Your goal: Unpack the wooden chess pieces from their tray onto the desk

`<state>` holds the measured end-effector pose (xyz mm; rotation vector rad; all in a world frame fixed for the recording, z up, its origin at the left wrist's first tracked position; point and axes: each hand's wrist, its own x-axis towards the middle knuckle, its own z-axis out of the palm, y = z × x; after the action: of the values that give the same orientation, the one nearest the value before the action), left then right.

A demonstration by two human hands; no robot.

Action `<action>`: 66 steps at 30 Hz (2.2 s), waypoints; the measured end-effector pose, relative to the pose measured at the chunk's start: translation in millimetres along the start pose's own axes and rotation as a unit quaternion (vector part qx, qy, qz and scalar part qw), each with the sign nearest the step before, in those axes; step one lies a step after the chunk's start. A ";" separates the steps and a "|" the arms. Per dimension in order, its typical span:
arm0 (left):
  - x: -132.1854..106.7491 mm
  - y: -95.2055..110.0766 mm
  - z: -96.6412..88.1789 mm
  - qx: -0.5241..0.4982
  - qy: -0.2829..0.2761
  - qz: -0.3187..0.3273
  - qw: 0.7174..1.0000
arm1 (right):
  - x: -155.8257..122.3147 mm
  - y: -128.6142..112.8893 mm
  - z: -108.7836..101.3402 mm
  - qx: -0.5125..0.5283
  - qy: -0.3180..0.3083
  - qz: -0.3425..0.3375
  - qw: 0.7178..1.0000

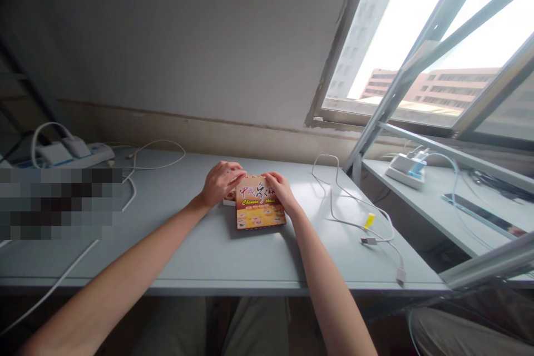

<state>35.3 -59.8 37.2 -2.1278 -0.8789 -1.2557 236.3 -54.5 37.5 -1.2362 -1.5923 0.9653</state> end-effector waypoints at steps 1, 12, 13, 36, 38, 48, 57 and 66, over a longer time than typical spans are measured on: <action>0.1 0.1 -0.1 0.000 -0.001 0.000 1.000 | 0.0 0.2 0.0 -0.001 0.000 -0.002 1.000; 1.3 0.5 -0.6 -0.008 -0.007 -0.004 1.000 | -0.5 -0.8 0.9 0.014 -0.004 0.011 1.000; 1.3 0.5 -0.6 -0.012 -0.007 -0.007 1.000 | -1.1 -1.6 -0.2 0.026 -0.007 0.019 0.999; -3.7 -9.5 6.7 -0.037 -0.002 -0.105 0.994 | 13.7 44.8 -48.1 -0.419 0.185 -0.113 0.882; -3.8 -10.8 6.7 -0.035 -0.005 -0.112 0.993 | 13.3 44.6 -42.5 -0.432 0.167 -0.133 0.876; -4.1 -10.3 8.5 -0.022 -0.018 -0.100 0.995 | 14.2 34.9 -4.2 -0.252 0.002 -0.177 0.951; -7.5 -15.3 16.7 -0.084 -0.004 -0.230 0.969 | 9.7 28.8 -1.6 -0.150 -0.005 -0.118 0.982; -33.7 -38.9 56.7 -0.346 -0.081 -0.475 0.805 | 16.6 37.3 -0.7 -0.152 -0.006 -0.123 0.981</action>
<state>25.8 -3.5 -13.9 -2.3971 -1.9605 -2.1550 246.0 -30.6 5.8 -1.1975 -1.9018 0.5895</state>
